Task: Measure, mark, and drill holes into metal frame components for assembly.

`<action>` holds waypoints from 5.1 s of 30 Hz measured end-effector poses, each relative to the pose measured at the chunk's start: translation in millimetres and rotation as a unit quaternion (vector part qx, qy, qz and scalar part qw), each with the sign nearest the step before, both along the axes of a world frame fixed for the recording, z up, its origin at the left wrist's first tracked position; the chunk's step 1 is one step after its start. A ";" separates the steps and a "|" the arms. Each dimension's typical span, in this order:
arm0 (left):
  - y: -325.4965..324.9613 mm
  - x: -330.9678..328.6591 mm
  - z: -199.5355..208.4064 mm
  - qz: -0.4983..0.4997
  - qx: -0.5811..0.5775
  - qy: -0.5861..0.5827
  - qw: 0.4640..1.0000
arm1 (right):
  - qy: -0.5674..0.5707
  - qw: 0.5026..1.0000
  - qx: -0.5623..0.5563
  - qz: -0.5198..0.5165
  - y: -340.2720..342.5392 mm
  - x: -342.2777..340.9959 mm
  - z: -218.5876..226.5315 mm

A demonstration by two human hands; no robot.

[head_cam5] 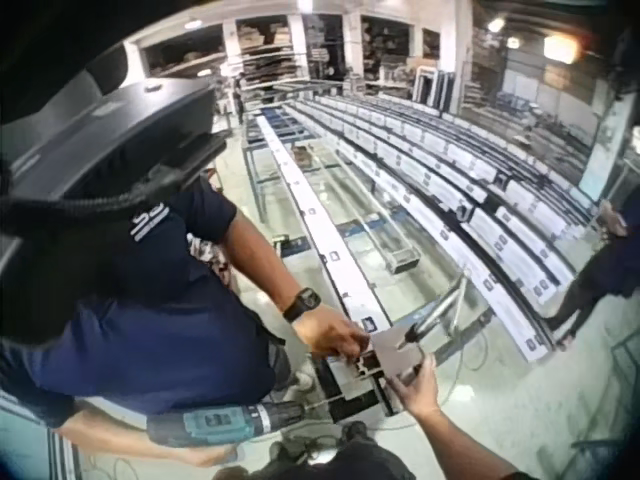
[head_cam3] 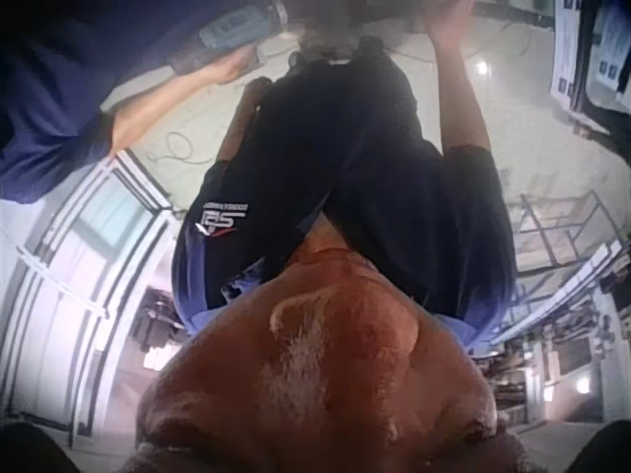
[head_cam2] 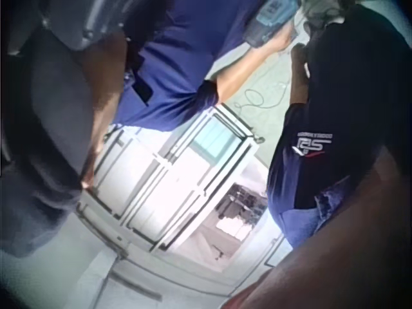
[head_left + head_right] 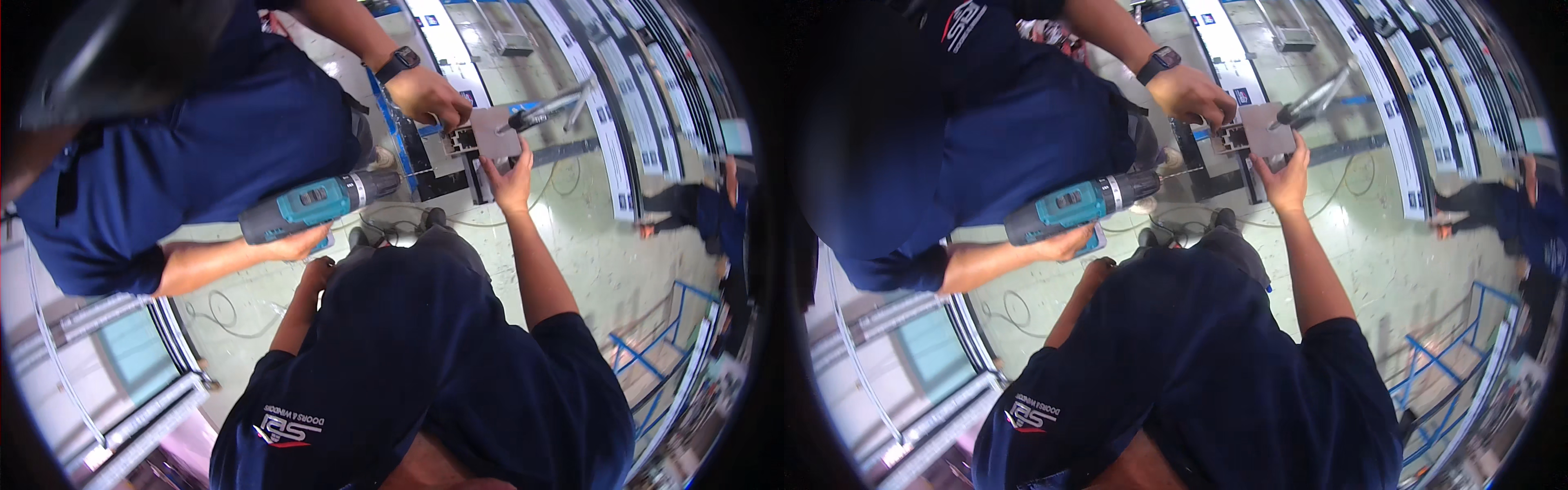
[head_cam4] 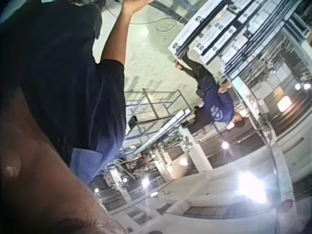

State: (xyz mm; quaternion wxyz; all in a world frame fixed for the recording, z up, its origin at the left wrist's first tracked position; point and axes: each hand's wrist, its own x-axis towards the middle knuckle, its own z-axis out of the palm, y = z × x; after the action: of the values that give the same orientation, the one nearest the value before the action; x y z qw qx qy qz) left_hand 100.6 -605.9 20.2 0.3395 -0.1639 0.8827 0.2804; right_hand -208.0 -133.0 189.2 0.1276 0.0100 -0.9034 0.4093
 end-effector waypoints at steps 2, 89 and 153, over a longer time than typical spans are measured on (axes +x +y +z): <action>-33.1 -3.4 -1.9 -0.046 0.017 -0.006 0.999 | 0.005 1.000 0.011 -0.025 -3.8 0.9 3.6; -20.7 -133.9 215.6 -0.641 -0.185 0.578 0.470 | -0.328 0.907 0.088 -0.249 -77.3 386.6 -104.1; -37.6 -141.2 221.8 -0.602 -0.210 0.523 0.566 | -0.172 0.932 0.025 -0.318 -108.6 2.7 71.5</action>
State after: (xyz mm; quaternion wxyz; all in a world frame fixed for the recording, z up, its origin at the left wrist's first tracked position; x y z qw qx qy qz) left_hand -40.6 -643.5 241.9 -0.1353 0.5142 0.8345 -0.1449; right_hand -205.3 -241.6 260.7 0.0931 -0.3448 -0.8776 0.3198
